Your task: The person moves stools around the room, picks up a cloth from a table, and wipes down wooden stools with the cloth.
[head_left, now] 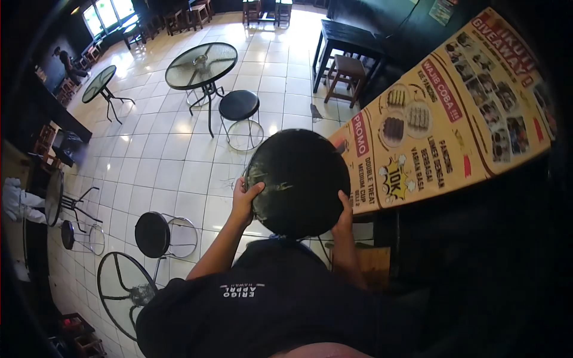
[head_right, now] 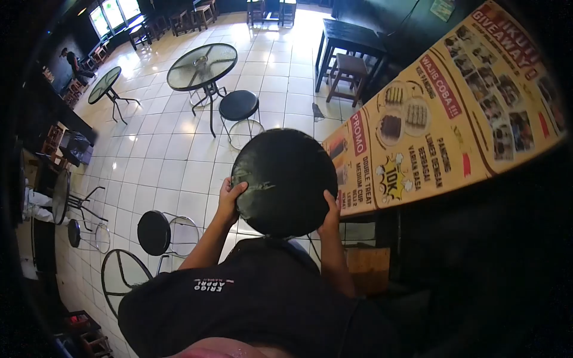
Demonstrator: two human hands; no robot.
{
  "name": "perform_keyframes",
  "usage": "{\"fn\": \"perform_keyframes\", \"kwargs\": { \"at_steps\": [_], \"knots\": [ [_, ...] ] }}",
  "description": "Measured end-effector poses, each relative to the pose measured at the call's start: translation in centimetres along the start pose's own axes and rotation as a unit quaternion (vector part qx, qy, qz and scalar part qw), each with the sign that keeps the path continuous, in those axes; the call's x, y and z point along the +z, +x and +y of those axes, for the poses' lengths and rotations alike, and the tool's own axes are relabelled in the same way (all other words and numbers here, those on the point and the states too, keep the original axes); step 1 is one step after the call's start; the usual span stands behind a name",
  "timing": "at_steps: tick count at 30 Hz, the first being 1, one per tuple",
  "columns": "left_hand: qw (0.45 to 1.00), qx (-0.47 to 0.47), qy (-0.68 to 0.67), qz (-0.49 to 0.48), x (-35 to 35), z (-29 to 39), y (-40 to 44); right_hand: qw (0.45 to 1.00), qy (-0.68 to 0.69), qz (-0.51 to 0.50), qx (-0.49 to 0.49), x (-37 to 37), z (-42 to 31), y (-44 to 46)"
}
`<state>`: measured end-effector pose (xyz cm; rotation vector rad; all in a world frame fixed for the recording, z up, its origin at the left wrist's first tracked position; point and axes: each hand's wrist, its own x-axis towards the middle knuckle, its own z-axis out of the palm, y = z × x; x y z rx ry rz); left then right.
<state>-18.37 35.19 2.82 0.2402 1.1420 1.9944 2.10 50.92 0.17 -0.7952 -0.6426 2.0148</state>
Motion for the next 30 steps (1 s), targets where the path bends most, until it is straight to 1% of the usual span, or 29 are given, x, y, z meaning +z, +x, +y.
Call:
{"fn": "perform_keyframes", "kwargs": {
  "at_steps": [2,5,7,8,9,12,13,14,16,18,19,20,21,22,25,27,28,30],
  "knots": [
    [1.000,0.018,-0.001,0.019,1.2,0.2,4.1,0.995,0.037,-0.039,0.081,2.4,-2.3,3.9],
    [0.999,0.043,0.007,0.028,3.2,2.0,10.1,0.995,0.019,-0.071,0.072,6.1,-3.8,11.0],
    [0.998,0.042,0.015,0.043,4.2,2.9,12.9,0.994,-0.002,-0.069,0.085,7.9,-4.6,14.5],
    [0.998,0.049,0.020,0.045,4.5,3.3,14.9,0.994,-0.019,-0.073,0.083,9.2,-5.1,17.2],
    [0.998,0.047,0.009,0.039,5.2,4.1,17.0,0.994,-0.025,-0.087,0.053,9.3,-4.5,20.3],
    [0.998,0.049,0.004,0.033,6.6,5.2,24.0,0.994,-0.031,-0.090,0.044,13.0,-5.3,27.2],
    [0.998,0.058,0.001,0.027,6.8,5.4,26.6,0.992,0.003,-0.115,0.049,14.1,-5.4,29.6],
    [0.997,0.068,0.000,0.019,6.9,6.0,29.4,0.992,0.009,-0.118,0.046,14.9,-5.3,32.7],
    [0.999,0.050,0.007,0.018,7.6,6.7,33.9,0.991,0.020,-0.109,0.076,15.8,-5.5,37.3],
    [0.998,0.061,0.003,0.013,9.1,8.0,39.8,0.995,0.009,-0.094,0.041,18.7,-6.6,41.9],
    [0.998,0.057,-0.003,-0.015,9.8,8.6,42.5,0.995,-0.003,-0.087,0.039,19.7,-7.4,43.5],
    [0.999,0.034,-0.004,-0.019,10.6,9.1,44.8,0.996,-0.014,-0.078,0.038,20.2,-8.0,44.8],
    [0.999,0.040,0.004,-0.034,11.5,9.4,47.5,0.996,0.020,-0.082,0.024,21.0,-8.4,46.9],
    [0.998,0.045,0.012,-0.048,12.7,9.7,50.0,0.996,0.023,-0.081,0.011,21.8,-9.4,49.2],
    [0.997,0.010,0.016,-0.070,15.4,9.7,57.0,0.998,0.014,-0.061,-0.018,22.8,-11.4,54.3],
    [0.996,0.001,0.025,-0.081,17.0,9.8,61.9,0.996,0.042,-0.080,-0.006,23.7,-12.5,59.0],
    [0.997,0.011,0.028,-0.069,17.9,9.6,64.1,0.995,0.045,-0.083,-0.009,24.2,-12.8,61.9],
    [0.998,0.012,0.025,-0.060,18.9,9.1,68.9,0.997,0.017,-0.079,0.013,24.0,-13.2,68.0]
  ]
}}
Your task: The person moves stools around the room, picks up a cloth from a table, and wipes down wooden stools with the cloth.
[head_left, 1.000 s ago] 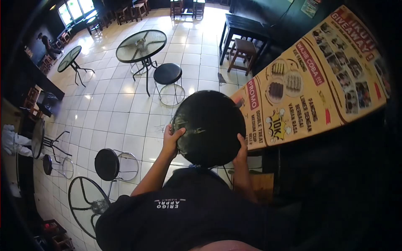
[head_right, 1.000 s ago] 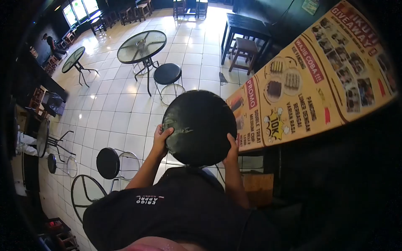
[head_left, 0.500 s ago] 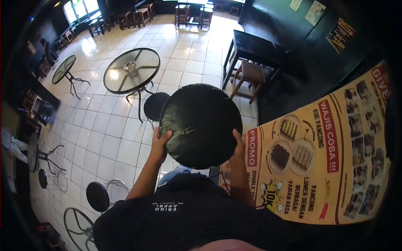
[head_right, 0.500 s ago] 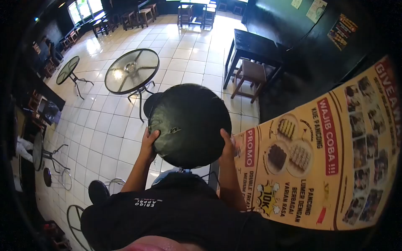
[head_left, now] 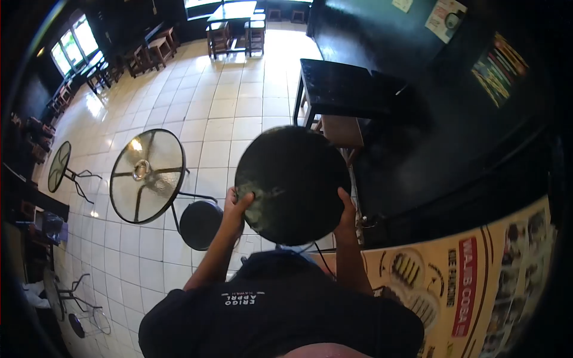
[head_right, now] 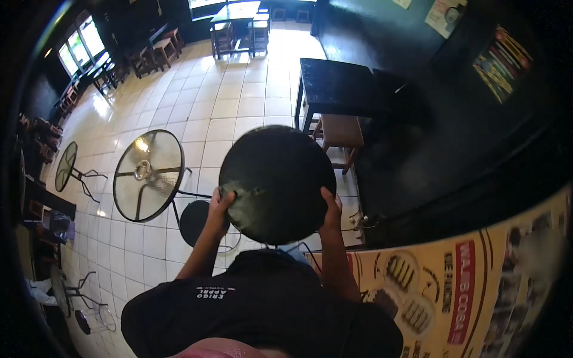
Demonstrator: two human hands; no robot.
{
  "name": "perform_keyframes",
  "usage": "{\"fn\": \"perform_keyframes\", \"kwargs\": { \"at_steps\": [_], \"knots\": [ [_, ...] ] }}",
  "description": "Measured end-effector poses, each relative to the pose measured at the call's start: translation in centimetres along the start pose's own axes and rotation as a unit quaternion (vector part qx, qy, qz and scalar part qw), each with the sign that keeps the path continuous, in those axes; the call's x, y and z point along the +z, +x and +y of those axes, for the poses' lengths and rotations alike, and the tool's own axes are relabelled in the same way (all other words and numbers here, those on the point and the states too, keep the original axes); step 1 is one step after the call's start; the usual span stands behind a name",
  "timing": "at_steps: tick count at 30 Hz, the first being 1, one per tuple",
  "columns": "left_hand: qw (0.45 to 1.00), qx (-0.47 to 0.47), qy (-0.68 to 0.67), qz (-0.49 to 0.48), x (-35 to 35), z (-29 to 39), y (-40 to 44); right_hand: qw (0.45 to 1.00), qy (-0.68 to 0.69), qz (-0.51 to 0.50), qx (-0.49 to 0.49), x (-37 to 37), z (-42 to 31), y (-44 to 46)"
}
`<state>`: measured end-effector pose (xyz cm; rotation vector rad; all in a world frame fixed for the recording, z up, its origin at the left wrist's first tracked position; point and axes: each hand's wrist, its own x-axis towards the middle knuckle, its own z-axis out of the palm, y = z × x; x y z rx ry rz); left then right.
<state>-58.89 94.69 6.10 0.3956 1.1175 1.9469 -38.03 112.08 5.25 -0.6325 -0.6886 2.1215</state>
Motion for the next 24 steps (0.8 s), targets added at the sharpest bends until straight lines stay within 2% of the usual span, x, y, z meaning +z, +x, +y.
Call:
{"fn": "perform_keyframes", "kwargs": {
  "at_steps": [2,4,6,7,10,12,14,17,20,22,24],
  "knots": [
    [1.000,0.001,0.009,0.011,-0.2,-0.6,4.7,1.000,-0.020,0.001,0.021,-1.3,0.2,5.0],
    [0.999,0.028,0.004,0.044,0.4,0.0,9.3,0.998,-0.031,-0.044,0.023,1.5,-1.0,12.8],
    [0.995,0.039,0.024,0.084,0.3,0.7,11.9,0.994,-0.063,-0.065,0.063,3.5,-1.7,16.7],
    [0.993,0.055,0.019,0.101,0.5,1.3,13.5,0.992,-0.062,-0.102,0.050,4.7,-1.4,19.7],
    [0.981,0.092,0.056,0.162,-0.2,2.7,16.5,0.980,-0.087,-0.133,0.116,8.1,-0.7,25.9],
    [0.973,0.020,0.106,0.203,-0.4,5.2,17.0,0.970,-0.104,-0.164,0.144,9.6,0.7,29.1],
    [0.964,-0.013,0.146,0.224,-2.6,5.2,18.8,0.958,-0.125,-0.209,0.152,12.2,1.8,33.9],
    [0.955,-0.042,0.126,0.266,-3.8,5.2,21.8,0.937,-0.169,-0.250,0.175,14.8,4.6,40.5],
    [0.951,-0.016,0.067,0.301,-6.7,3.5,25.8,0.925,-0.203,-0.254,0.197,16.0,8.3,45.6],
    [0.939,-0.024,0.074,0.335,-7.3,5.1,29.5,0.928,-0.245,-0.211,0.184,18.4,9.8,49.6],
    [0.941,-0.001,0.053,0.335,-8.0,7.4,32.7,0.915,-0.223,-0.239,0.237,21.4,9.5,52.2]
  ]
}}
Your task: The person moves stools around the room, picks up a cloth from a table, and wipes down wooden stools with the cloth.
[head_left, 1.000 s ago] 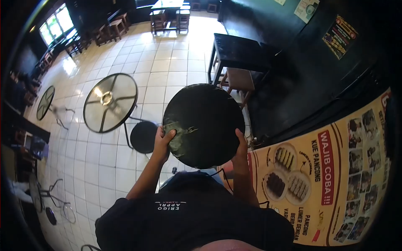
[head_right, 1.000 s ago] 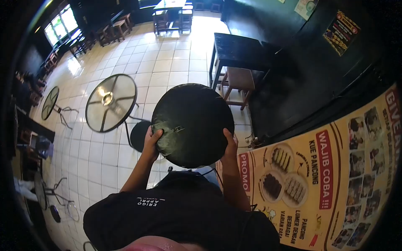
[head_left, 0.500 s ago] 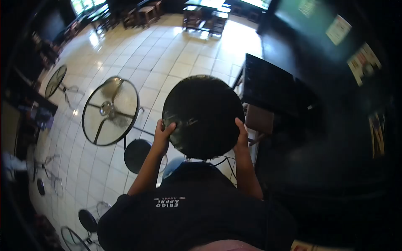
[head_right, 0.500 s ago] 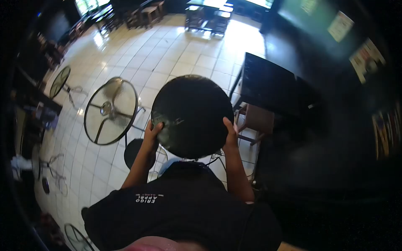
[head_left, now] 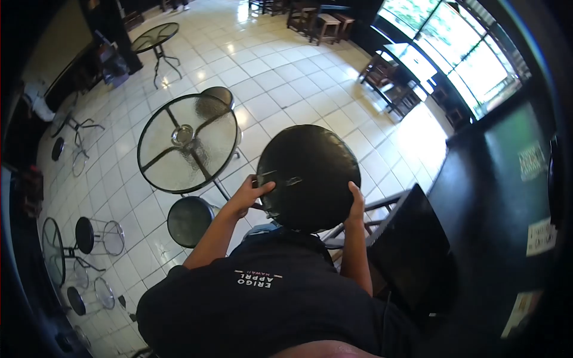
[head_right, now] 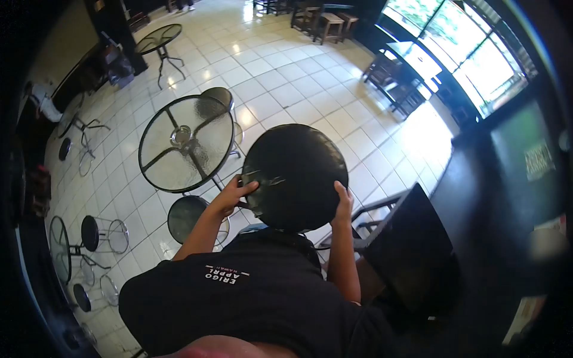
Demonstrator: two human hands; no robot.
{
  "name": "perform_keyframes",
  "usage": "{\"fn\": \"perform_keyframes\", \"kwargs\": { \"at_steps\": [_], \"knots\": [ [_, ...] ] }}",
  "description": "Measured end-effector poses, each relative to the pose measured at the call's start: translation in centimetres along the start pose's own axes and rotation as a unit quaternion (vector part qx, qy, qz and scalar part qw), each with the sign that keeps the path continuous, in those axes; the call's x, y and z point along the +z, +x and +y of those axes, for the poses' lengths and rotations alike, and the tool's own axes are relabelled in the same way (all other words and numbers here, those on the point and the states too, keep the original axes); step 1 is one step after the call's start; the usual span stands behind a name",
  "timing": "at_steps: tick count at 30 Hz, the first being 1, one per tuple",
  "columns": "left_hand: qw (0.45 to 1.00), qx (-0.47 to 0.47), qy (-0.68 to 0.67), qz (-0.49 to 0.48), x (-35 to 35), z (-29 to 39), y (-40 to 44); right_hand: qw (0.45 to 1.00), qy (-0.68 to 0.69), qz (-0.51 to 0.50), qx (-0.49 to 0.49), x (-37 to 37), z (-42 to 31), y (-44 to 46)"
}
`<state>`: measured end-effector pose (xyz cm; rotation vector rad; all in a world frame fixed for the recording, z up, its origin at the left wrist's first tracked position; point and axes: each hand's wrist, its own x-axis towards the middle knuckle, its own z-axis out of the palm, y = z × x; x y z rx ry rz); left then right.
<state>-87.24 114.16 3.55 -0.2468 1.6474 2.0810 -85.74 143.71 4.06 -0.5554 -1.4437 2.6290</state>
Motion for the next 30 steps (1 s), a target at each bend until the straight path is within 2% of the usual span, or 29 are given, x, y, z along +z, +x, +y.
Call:
{"fn": "perform_keyframes", "kwargs": {
  "at_steps": [1,5,6,14,16,18,23,26,27,30],
  "knots": [
    [1.000,0.012,0.001,0.009,0.0,1.0,1.8,1.000,0.021,-0.008,-0.015,1.3,-0.7,1.3],
    [0.999,0.007,-0.019,0.030,1.5,0.8,6.4,0.999,0.013,-0.025,0.026,1.1,-3.3,6.9],
    [0.997,-0.030,-0.039,0.057,2.6,2.4,5.9,0.999,0.018,-0.038,0.026,1.3,-3.3,8.6],
    [0.964,0.000,-0.137,0.230,3.7,-0.7,11.1,0.971,-0.102,-0.159,0.143,3.9,-1.0,24.3],
    [0.948,-0.013,-0.157,0.275,4.7,-0.8,12.3,0.958,-0.140,-0.186,0.168,4.0,-0.1,27.5],
    [0.944,0.013,-0.180,0.278,6.0,0.0,14.0,0.942,-0.167,-0.210,0.203,4.0,0.0,31.1],
    [0.905,0.053,-0.213,0.365,10.0,0.7,17.8,0.895,-0.199,-0.309,0.253,5.4,-0.2,38.8],
    [0.871,0.050,-0.250,0.419,11.8,-0.2,19.5,0.867,-0.218,-0.338,0.294,7.0,0.3,41.7],
    [0.877,0.079,-0.258,0.398,12.4,-0.1,19.6,0.859,-0.224,-0.346,0.304,7.6,0.6,42.3],
    [0.848,0.072,-0.279,0.445,12.9,-2.8,20.9,0.819,-0.265,-0.394,0.322,8.8,2.6,44.7]
  ]
}}
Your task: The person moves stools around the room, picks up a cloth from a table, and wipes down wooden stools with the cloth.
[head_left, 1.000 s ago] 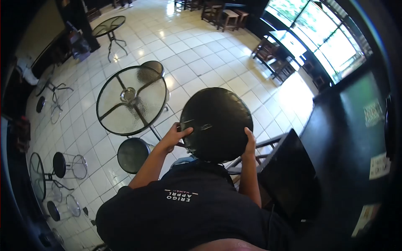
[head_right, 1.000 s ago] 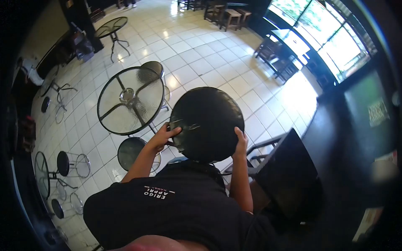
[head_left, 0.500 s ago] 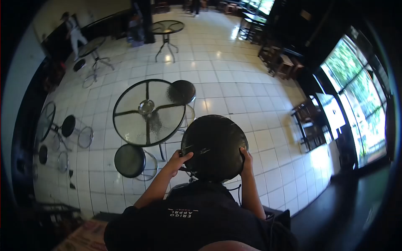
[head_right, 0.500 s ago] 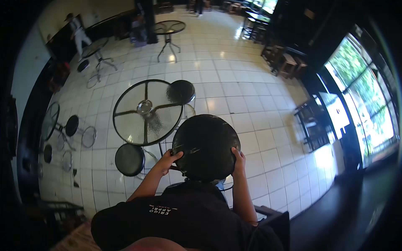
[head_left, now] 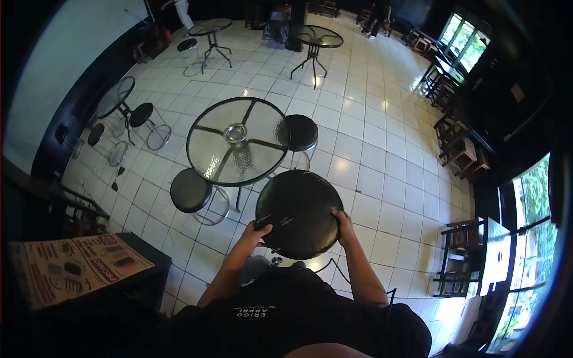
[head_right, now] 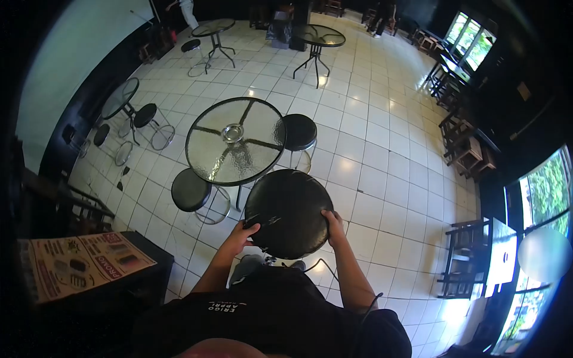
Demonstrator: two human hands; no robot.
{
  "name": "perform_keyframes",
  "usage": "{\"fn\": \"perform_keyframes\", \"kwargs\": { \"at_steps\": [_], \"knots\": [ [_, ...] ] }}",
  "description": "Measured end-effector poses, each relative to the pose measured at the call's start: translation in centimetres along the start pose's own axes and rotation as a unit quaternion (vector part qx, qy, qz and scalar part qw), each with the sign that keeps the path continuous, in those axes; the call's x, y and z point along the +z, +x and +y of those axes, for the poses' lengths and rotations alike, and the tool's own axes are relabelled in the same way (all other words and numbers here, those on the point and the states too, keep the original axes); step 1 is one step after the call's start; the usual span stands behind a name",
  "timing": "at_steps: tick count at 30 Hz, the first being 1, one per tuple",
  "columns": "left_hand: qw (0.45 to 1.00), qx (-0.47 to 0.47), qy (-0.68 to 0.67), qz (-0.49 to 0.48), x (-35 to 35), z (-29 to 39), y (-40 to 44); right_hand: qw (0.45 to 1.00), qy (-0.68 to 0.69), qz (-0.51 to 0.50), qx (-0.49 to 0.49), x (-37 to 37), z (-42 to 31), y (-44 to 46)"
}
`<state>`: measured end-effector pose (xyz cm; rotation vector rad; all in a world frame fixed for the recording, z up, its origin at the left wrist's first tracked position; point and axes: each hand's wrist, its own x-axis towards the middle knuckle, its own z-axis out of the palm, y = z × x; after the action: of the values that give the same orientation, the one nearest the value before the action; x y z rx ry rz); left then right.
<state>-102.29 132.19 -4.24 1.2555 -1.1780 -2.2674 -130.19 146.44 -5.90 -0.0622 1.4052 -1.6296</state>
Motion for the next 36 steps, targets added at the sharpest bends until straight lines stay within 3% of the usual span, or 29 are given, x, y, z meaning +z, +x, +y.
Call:
{"fn": "perform_keyframes", "kwargs": {
  "at_steps": [1,4,8,11,14,15,18,19,20,22,24,25,26,27,28,34,36],
  "knots": [
    [0.999,-0.006,0.013,-0.040,0.5,1.1,-0.9,0.999,-0.038,-0.015,0.013,-0.3,0.3,1.3],
    [0.998,-0.026,0.053,0.002,-1.1,-2.6,1.6,0.995,-0.089,-0.040,0.032,-0.5,1.1,4.6],
    [0.995,-0.098,0.016,-0.002,-3.3,-8.0,4.7,0.964,-0.174,-0.091,0.176,-3.4,5.5,9.5],
    [0.994,-0.095,0.050,0.008,-4.6,-11.3,6.5,0.929,-0.225,-0.100,0.278,-4.9,8.0,11.5],
    [0.983,-0.058,0.172,-0.012,-5.5,-10.6,6.7,0.907,-0.252,-0.164,0.296,-5.5,10.1,12.3],
    [0.987,-0.069,0.143,0.003,-6.7,-12.9,8.1,0.907,-0.234,-0.109,0.332,-4.5,9.7,11.8],
    [0.992,-0.044,0.113,0.030,-8.5,-15.6,10.8,0.900,-0.257,-0.115,0.333,-4.6,12.5,14.4],
    [0.994,-0.044,0.096,-0.005,-9.5,-16.5,12.1,0.906,-0.271,-0.124,0.301,-4.6,13.9,15.6],
    [0.995,-0.043,0.091,-0.004,-10.3,-17.0,13.7,0.908,-0.304,-0.078,0.279,-4.5,15.3,16.4],
    [0.968,-0.219,0.122,0.031,-11.6,-17.7,15.0,0.892,-0.337,-0.091,0.289,-3.1,15.8,17.7],
    [0.970,-0.216,0.107,0.040,-12.5,-18.7,15.7,0.871,-0.377,-0.038,0.313,-2.0,17.2,19.5],
    [0.965,-0.234,0.102,0.052,-12.5,-18.4,16.0,0.876,-0.383,-0.050,0.290,-2.3,18.0,20.6],
    [0.962,-0.247,0.093,0.066,-12.4,-18.0,16.8,0.863,-0.377,-0.081,0.327,-2.7,18.5,22.0],
    [0.975,-0.220,0.022,0.035,-14.2,-22.3,18.6,0.865,-0.382,-0.081,0.314,-2.7,18.8,23.4],
    [0.972,-0.229,0.011,0.041,-13.4,-22.3,18.3,0.868,-0.382,-0.082,0.307,-2.7,19.5,23.9],
    [0.961,-0.223,-0.025,0.163,-12.2,-23.9,18.5,0.790,-0.464,-0.134,0.379,-4.7,24.7,30.7],
    [0.949,-0.258,-0.080,0.160,-12.3,-25.2,19.3,0.808,-0.454,-0.122,0.355,-4.2,25.0,30.8]
  ]
}}
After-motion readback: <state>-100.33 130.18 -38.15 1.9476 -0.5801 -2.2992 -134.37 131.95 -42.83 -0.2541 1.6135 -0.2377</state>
